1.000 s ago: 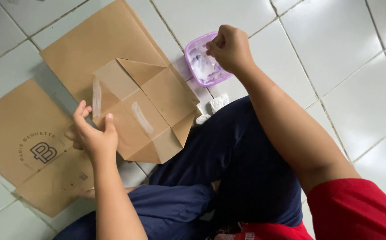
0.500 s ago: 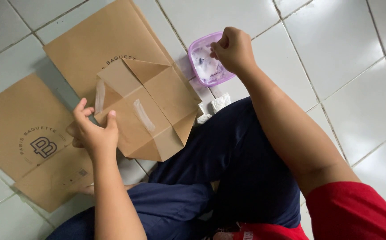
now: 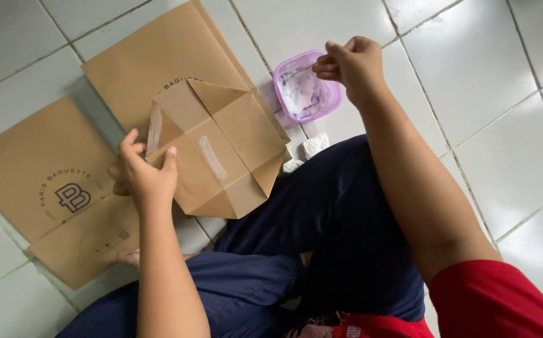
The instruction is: The person folds the bottom sections of a brown paper bag and applies glue with a stick to create a flat base, then presses down on the glued areas to ensure they adhere.
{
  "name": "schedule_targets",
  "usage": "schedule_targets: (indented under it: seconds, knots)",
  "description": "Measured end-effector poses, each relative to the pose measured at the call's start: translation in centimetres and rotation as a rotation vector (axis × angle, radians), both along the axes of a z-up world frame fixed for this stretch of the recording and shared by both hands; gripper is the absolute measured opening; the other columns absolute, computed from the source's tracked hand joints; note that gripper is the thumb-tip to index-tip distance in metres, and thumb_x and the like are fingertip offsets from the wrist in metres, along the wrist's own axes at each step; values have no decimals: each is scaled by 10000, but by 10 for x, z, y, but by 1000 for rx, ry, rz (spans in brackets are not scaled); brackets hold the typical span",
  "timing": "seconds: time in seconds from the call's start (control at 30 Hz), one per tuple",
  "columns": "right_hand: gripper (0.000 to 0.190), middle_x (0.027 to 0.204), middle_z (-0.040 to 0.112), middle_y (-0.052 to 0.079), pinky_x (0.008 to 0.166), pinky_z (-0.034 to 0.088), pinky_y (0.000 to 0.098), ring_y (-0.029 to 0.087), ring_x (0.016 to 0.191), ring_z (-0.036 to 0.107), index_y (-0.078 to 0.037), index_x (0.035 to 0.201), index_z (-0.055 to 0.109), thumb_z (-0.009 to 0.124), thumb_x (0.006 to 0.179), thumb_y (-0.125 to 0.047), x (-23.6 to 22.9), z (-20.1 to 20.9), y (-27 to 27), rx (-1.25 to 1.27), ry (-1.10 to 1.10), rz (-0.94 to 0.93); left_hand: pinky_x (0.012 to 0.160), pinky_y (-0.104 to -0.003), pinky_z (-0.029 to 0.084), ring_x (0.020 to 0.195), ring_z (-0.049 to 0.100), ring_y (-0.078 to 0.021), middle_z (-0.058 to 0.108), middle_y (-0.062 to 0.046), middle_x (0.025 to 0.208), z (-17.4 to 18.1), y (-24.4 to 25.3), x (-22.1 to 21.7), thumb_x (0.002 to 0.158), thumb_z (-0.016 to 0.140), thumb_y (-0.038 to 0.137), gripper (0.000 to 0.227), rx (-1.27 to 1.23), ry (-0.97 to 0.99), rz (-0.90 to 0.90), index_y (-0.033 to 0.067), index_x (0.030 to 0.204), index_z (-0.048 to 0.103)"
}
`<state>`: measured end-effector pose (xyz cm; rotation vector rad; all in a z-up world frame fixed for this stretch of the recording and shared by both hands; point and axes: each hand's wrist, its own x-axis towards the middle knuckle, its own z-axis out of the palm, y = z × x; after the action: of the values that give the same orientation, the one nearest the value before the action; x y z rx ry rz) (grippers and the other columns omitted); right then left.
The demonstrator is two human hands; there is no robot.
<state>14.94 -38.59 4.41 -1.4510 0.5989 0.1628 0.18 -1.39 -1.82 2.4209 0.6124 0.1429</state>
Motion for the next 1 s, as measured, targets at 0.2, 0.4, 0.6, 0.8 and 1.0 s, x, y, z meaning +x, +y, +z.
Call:
schedule_targets:
  seconds: [0.2,0.4,0.6,0.8,1.0]
  knots:
    - [332,854,713,275,637,698,340,335,754,789,-58,755,467,585,1056,18,-11,34,22,336,-69,49,902,-452,484,1070,594,-301,599,-68,1118,0,1,22,851,846,133,712,-162,-122,-121,117,1442,449]
    - [303,844,706,228,593,657,355,332,754,783,-91,796,456,614,1031,19,-22,46,87,381,-381,247,752,-376,495,786,635,-245,666,-48,959,-36,15,43,777,879,250,755,-213,-349,-187,143,1420,497]
    - [238,903,728,201,733,742,299,274,798,794,-9,972,519,751,976,45,-28,62,165,159,-631,406,823,-359,539,832,700,-184,744,-14,982,22,6,52,787,757,156,644,-278,-143,-113,152,1387,523]
    - [347,850,713,167,634,600,289,276,843,765,-31,873,431,756,936,71,-52,29,189,-265,-1092,476,827,-338,553,778,697,-142,728,24,883,38,-3,57,808,717,101,588,-356,-58,-48,169,1368,552]
    - [374,986,742,194,696,649,288,265,905,780,-8,839,417,778,923,42,-70,10,191,-446,-1218,613,862,-324,515,768,658,-147,669,7,852,15,-2,55,844,748,52,626,-406,-141,-98,141,1413,502]
